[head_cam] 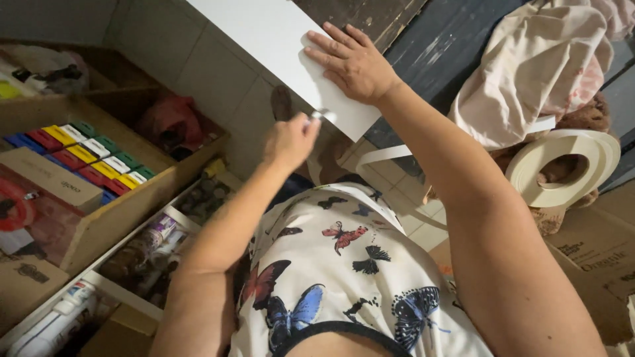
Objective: Sanding the edges of white boards, trimming excess material with a utility knife, and organizing tape rolls.
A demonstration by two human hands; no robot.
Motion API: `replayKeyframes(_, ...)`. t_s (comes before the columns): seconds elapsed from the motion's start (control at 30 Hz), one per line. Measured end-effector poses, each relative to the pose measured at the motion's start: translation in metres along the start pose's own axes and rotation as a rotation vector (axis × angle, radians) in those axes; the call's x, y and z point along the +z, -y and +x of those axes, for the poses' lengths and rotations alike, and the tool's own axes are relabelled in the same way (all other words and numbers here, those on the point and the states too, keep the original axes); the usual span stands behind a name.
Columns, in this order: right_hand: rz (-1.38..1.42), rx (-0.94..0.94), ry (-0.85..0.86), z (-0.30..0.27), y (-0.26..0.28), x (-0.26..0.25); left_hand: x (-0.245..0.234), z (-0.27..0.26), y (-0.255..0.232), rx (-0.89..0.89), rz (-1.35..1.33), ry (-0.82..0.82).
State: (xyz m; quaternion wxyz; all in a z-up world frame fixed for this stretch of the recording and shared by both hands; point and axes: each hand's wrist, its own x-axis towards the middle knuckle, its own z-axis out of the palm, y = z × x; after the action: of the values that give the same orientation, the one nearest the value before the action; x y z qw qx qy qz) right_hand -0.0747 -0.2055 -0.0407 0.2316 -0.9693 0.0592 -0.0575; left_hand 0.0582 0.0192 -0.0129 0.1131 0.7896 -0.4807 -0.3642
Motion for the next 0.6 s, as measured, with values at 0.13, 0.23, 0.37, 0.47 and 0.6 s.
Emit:
replayKeyframes(0.13, 0.008, 0.019, 0.002, -0.002, 0.001, 0.001, -0.022, -0.007, -0.024, -0.117, 0.001, 0.126)
replayKeyframes(0.23, 0.015, 0.018, -0.018, 0.0, 0.002, 0.0, -0.014, -0.004, -0.014, -0.094, 0.0, 0.013)
replayKeyframes(0.37, -0.011, -0.002, -0.031, -0.002, -0.001, 0.004, 0.015, -0.018, -0.021, 0.051, 0.121, 0.003)
replayKeyframes(0.47, 0.02, 0.01, -0.028, -0.002, 0.0, 0.005, -0.003, -0.014, -0.027, -0.083, -0.035, 0.1)
replayKeyframes(0.6, 0.002, 0.011, -0.031, -0.002, -0.001, 0.005, 0.017, -0.022, -0.038, -0.043, -0.001, 0.142)
